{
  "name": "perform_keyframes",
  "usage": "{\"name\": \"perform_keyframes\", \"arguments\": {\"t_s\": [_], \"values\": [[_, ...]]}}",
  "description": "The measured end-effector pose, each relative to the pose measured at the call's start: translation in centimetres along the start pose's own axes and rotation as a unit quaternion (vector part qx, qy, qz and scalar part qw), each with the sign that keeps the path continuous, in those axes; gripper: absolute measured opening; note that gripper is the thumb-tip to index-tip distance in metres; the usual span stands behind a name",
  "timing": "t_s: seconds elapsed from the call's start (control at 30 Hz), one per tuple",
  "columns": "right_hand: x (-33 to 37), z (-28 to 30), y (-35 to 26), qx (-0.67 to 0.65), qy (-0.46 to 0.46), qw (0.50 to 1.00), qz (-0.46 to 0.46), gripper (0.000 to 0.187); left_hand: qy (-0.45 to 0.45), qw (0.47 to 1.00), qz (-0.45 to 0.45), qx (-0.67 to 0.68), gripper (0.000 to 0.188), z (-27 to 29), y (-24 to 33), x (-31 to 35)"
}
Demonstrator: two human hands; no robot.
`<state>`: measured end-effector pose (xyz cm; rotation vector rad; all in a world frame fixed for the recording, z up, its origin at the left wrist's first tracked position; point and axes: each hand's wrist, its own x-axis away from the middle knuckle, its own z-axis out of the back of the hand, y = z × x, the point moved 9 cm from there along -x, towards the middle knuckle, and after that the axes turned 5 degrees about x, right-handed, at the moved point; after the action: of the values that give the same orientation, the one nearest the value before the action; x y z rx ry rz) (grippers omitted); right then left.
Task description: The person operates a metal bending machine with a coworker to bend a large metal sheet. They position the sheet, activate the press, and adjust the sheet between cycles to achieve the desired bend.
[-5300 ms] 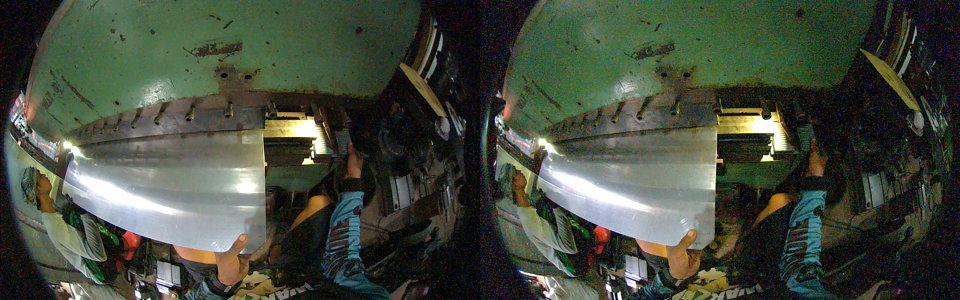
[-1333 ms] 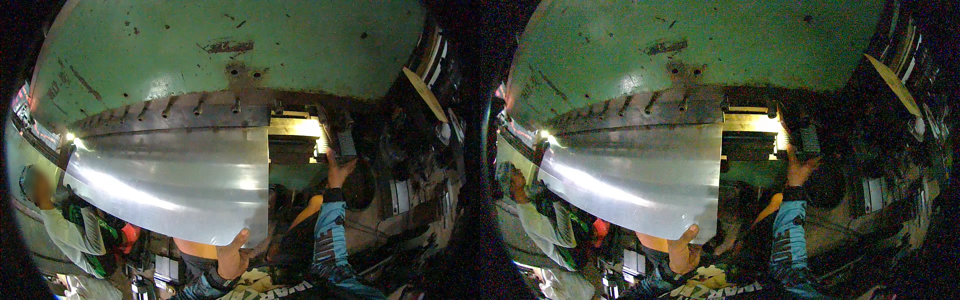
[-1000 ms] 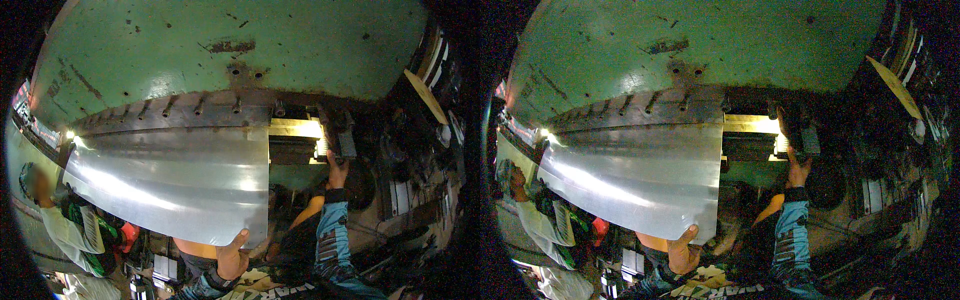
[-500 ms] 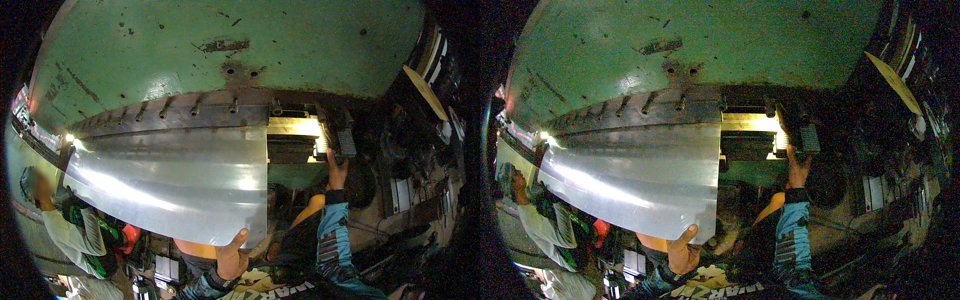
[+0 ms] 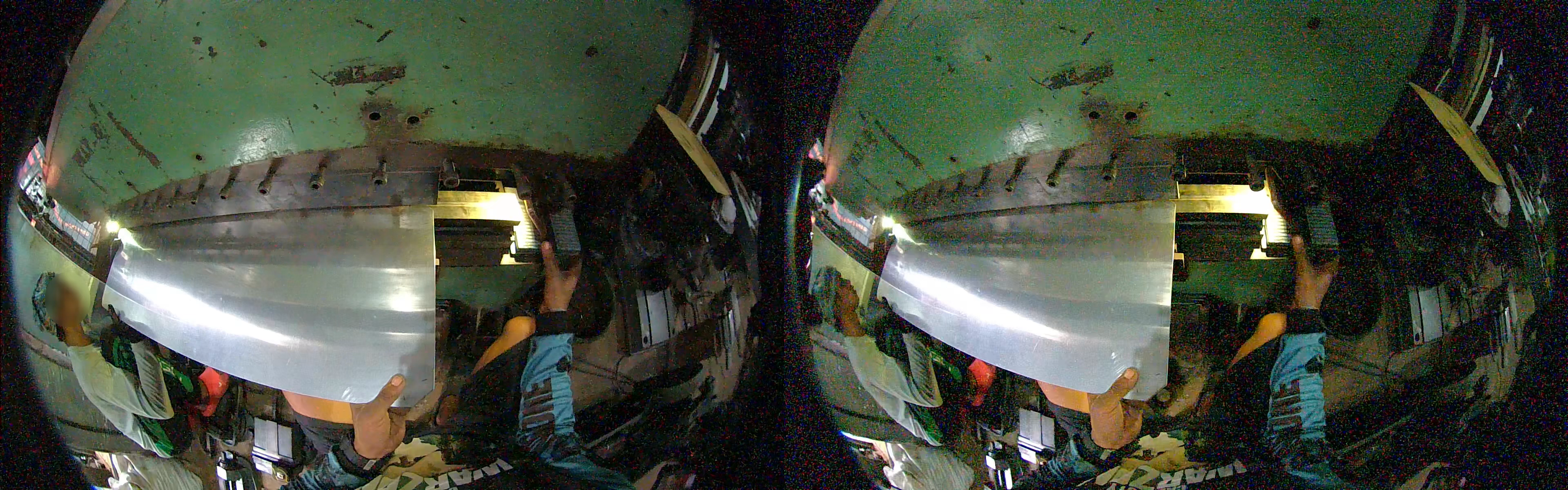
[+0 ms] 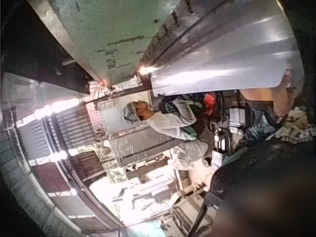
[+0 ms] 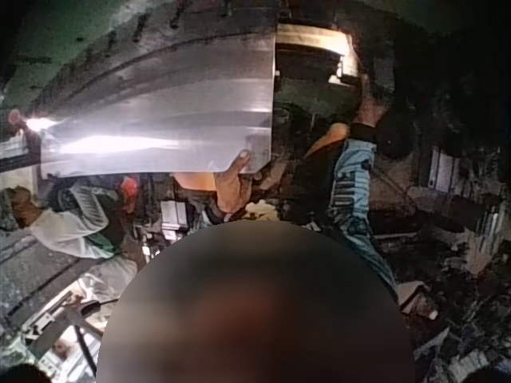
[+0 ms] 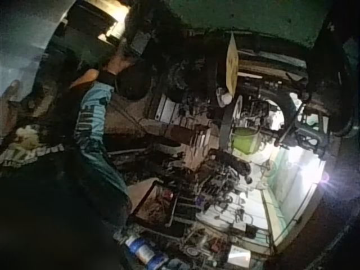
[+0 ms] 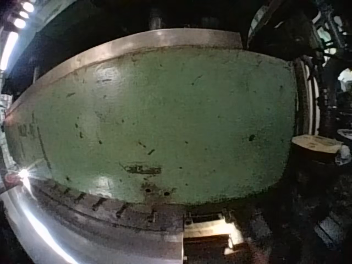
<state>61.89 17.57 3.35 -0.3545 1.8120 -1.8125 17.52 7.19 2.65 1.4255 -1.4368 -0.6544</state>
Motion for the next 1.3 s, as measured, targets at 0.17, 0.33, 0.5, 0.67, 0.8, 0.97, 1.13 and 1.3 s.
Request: {"name": "perform_keyframes", "arguments": {"t_s": [0.17, 0.33, 0.5, 0.67, 0.8, 0.97, 1.13, 1.3], "values": [[-1.0, 2.7, -3.4, 0.260, 0.110, 0.943, 0.178, 0.105, -0.017, 0.999, 0.050, -0.010, 0.045, 0.2, -0.1, 0.2], [-5.0, 3.6, 1.5, 0.016, -0.018, 0.999, 0.046, 0.090, -0.075, 0.980, -0.099, -0.158, 0.041, -0.4, 2.8, 0.5], [-8.3, 4.8, 10.1, 0.032, -0.098, 0.977, -0.186, 0.062, -0.190, 0.847, -0.363, -0.339, 0.075, -2.9, 5.8, 2.5], [-8.4, 4.3, 9.3, -0.018, -0.065, 0.989, -0.129, 0.033, -0.100, 0.988, -0.089, -0.076, 0.052, -0.8, 2.7, 0.5], [-7.0, 3.6, 7.1, -0.083, -0.046, 0.983, -0.155, 0.033, -0.010, 0.999, 0.038, 0.032, 0.060, -0.4, 0.5, 0.4], [-5.8, 3.8, 5.0, -0.016, -0.022, 0.986, -0.164, 0.041, -0.031, 0.998, 0.053, 0.003, 0.059, 0.4, -0.2, 0.1], [-4.0, 4.2, -3.2, 0.131, 0.104, 0.974, 0.154, 0.071, -0.100, 0.981, -0.093, -0.135, 0.078, 0.0, 1.4, 0.2], [-3.5, -4.9, -8.1, 0.222, -0.299, 0.883, 0.287, 0.092, -0.025, 0.997, 0.068, 0.006, 0.076, 1.0, -0.8, -0.3]]}}
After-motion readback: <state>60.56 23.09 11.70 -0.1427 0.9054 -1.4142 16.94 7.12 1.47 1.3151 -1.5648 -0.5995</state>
